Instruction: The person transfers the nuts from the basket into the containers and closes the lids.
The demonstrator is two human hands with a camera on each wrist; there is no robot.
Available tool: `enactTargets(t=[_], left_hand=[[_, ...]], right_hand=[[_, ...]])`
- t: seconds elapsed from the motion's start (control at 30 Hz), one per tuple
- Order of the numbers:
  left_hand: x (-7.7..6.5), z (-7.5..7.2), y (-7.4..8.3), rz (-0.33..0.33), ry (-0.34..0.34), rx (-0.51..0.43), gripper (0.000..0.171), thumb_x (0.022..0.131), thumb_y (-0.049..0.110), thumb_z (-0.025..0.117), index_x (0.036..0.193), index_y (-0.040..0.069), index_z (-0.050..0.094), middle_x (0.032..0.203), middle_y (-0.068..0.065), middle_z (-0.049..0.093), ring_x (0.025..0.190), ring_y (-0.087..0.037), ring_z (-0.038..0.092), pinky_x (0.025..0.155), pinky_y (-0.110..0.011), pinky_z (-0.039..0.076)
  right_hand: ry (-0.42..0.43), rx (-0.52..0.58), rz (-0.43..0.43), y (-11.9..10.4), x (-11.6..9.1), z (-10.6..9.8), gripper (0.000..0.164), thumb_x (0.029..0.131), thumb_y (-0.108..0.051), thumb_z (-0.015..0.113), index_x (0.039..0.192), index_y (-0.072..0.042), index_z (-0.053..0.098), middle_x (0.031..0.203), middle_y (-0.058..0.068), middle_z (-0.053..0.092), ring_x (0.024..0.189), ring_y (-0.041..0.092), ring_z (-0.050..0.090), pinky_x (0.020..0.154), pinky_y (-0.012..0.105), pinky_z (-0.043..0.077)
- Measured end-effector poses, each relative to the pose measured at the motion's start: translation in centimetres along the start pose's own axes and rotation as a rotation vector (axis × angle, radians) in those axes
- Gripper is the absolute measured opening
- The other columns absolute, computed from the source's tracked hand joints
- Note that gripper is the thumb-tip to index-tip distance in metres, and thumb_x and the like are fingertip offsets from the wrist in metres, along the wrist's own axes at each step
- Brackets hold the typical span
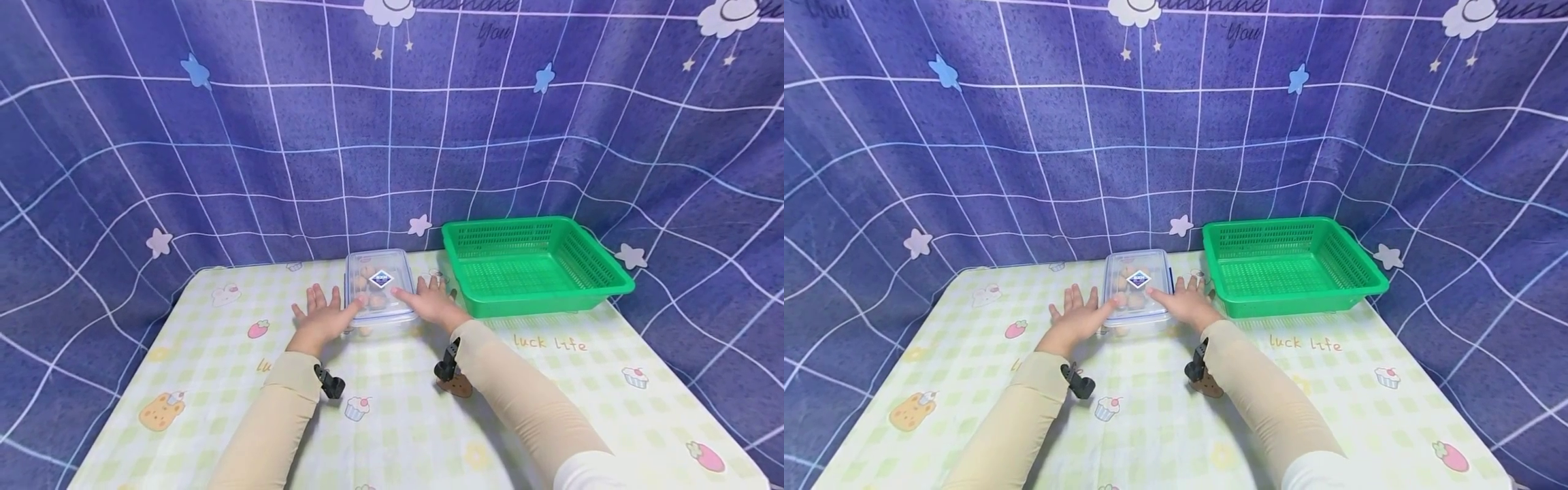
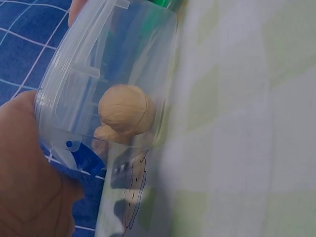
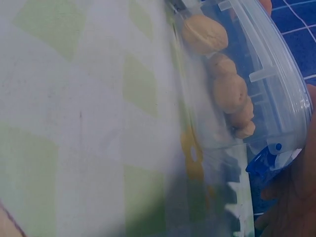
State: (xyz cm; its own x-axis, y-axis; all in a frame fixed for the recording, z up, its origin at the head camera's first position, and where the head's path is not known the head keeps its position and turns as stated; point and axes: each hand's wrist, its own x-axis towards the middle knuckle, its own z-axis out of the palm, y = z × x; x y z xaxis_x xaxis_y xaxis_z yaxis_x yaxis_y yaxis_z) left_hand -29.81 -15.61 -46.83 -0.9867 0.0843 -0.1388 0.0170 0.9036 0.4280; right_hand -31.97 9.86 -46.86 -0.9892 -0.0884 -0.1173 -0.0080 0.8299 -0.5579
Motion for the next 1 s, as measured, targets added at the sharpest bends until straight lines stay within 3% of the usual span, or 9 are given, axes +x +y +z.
enactTargets(t=[0.3,0.57,0.7,0.87,1.0], left_hand=[[0.1,0.3,-0.3,0.009,-0.075,-0.153,0.112,0.087,0.089,0.017,0.158,0.005,0.031,0.164,-0.025,-0.021,0.150,-0.037,-0.028,0.110,-0.064,-0.028],[0.5,1.0,-0.6,-0.014,-0.072,-0.290,0.117,0.082,0.094,0.024,0.159,0.006,0.030,0.163,-0.028,-0.019,0.149,-0.041,-0.027,0.110,-0.066,-0.026],[0.6,1.3,-0.5,-0.039,-0.044,-0.352,0.119,0.081,0.094,0.031,0.158,0.003,0.031,0.163,-0.029,-0.017,0.149,-0.041,-0.027,0.110,-0.067,-0.025],[0.8,1.4,-0.2,-0.050,0.010,-0.356,0.118,0.084,0.089,0.037,0.154,-0.006,0.035,0.165,-0.030,-0.007,0.150,-0.042,-0.023,0.113,-0.067,-0.020],[0.9,1.3,0.1,-0.062,0.041,-0.295,0.119,0.084,0.088,0.038,0.154,-0.008,0.030,0.165,-0.030,-0.002,0.151,-0.042,-0.019,0.116,-0.066,-0.015]], right_hand=[[-0.080,0.106,0.010,0.7,0.2,0.1,0.109,0.088,-0.086,0.029,0.158,-0.002,0.029,0.167,0.026,0.004,0.153,0.042,-0.011,0.117,0.068,-0.008],[-0.089,0.166,0.017,0.8,0.3,0.2,0.108,0.088,-0.086,0.030,0.155,-0.002,0.038,0.167,0.023,0.007,0.153,0.042,-0.010,0.117,0.067,-0.011],[-0.049,0.190,0.009,0.7,0.2,0.1,0.104,0.090,-0.082,0.037,0.151,0.001,0.043,0.166,0.026,0.013,0.152,0.047,-0.005,0.116,0.069,-0.009],[0.003,0.259,0.013,0.6,0.2,0.1,0.098,0.090,-0.075,0.048,0.147,0.005,0.048,0.162,0.027,0.024,0.153,0.047,0.001,0.119,0.067,0.002],[0.061,0.284,0.015,0.7,0.4,0.3,0.096,0.089,-0.072,0.056,0.144,0.007,0.047,0.150,0.028,0.044,0.145,0.045,0.032,0.118,0.061,0.026]])
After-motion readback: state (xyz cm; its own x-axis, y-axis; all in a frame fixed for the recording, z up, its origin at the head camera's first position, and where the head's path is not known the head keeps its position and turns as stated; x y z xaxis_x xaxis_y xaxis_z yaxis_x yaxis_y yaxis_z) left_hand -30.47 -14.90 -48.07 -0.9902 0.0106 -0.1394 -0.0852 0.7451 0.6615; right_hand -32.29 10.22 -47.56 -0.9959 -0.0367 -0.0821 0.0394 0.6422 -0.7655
